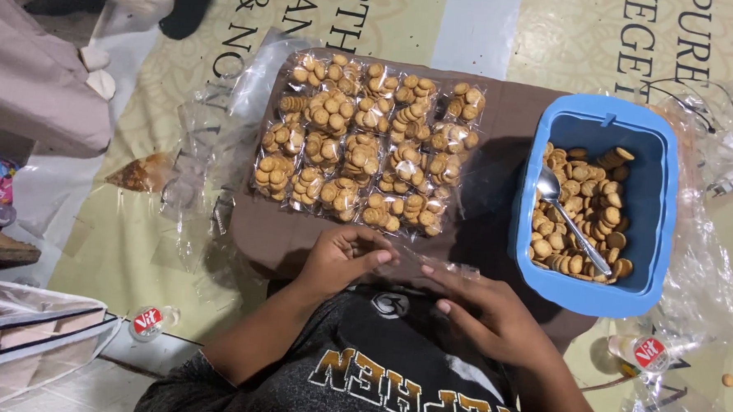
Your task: Manually filling small plastic bags with cookies using a spoon from a large container.
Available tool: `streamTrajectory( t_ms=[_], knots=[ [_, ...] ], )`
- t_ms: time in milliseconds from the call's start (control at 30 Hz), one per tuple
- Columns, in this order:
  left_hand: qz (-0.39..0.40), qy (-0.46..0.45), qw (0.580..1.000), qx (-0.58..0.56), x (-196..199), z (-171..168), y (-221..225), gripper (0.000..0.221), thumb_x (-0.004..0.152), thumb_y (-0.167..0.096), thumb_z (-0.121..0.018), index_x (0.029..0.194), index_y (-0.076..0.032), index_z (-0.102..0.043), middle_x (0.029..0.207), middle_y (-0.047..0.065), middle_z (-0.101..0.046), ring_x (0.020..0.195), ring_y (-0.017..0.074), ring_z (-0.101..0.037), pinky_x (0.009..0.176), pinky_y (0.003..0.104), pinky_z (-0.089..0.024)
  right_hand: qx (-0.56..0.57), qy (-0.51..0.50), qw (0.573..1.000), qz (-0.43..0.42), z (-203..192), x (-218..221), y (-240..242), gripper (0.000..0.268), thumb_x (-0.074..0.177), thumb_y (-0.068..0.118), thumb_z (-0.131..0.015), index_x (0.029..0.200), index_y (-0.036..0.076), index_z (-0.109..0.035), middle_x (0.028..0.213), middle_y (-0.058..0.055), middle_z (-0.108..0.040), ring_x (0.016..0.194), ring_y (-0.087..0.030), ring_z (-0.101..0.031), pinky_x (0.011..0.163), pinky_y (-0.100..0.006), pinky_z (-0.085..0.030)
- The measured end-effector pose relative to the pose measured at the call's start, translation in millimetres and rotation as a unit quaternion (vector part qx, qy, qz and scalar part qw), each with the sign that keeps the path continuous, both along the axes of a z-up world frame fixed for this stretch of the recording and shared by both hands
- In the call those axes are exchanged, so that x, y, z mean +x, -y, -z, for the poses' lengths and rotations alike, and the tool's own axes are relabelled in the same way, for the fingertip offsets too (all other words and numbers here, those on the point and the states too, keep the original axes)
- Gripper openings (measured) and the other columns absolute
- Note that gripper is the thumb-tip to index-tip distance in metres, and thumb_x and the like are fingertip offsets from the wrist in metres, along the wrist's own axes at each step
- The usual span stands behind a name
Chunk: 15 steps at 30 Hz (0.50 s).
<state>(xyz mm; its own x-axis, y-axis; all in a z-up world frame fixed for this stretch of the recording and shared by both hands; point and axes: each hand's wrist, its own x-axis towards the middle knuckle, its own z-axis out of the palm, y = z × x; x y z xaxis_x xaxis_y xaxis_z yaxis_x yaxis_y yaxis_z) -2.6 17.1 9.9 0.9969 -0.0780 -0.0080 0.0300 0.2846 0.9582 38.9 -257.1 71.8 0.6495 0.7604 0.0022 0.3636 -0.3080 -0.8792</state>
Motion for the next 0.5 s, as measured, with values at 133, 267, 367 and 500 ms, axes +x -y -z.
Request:
streamTrajectory(
  t_ms=[133,267,367,500],
  knots=[
    [0.004,-0.008,1.0,-0.03,2.0,1.5,-8.5,0.017,0.093,0.001,-0.073,0.11,0.003,-0.07,0.097,0.02,-0.077,0.089,0.0281,-0.08,0.071,0.035,-0.071,-0.023,0.006,0.998,-0.052,-10.6,0.3,3.3,0.053,0.097,0.02,-0.064,0.148,0.029,-0.054,0.158,-0.007,-0.054,0.064,-0.018,-0.08,0.062,-0.034,-0.055],
    [0.007,0.044,0.999,0.006,4.8,-1.0,-17.1,0.016,0.098,-0.009,-0.071,0.112,-0.002,-0.07,0.107,0.016,-0.077,0.101,0.0264,-0.077,0.082,0.031,-0.065,-0.056,0.001,0.996,-0.068,-14.1,3.3,5.1,0.055,0.096,0.023,-0.064,0.15,0.029,-0.052,0.159,-0.008,-0.052,0.133,-0.029,-0.066,0.083,-0.035,-0.061],
    [0.092,0.034,0.975,0.198,9.1,-51.3,-19.3,0.046,0.088,-0.035,-0.072,0.127,-0.013,-0.064,0.126,0.011,-0.07,0.117,0.0274,-0.07,0.096,0.043,-0.061,-0.082,0.01,0.991,-0.106,-22.4,3.5,0.1,0.054,0.096,0.022,-0.063,0.147,0.032,-0.054,0.156,-0.004,-0.055,0.082,-0.023,-0.057,0.062,-0.033,-0.055],
    [0.355,-0.022,0.775,0.523,22.2,-104.5,-2.2,0.092,0.072,-0.067,-0.066,0.153,-0.029,-0.043,0.145,0.006,-0.062,0.126,0.0277,-0.061,0.1,0.05,-0.051,-0.146,0.136,0.962,-0.188,-9.0,-1.3,0.2,0.056,0.094,0.023,-0.064,0.148,0.033,-0.056,0.156,-0.007,-0.054,0.108,-0.035,-0.075,0.086,-0.051,-0.053]
  ],
)
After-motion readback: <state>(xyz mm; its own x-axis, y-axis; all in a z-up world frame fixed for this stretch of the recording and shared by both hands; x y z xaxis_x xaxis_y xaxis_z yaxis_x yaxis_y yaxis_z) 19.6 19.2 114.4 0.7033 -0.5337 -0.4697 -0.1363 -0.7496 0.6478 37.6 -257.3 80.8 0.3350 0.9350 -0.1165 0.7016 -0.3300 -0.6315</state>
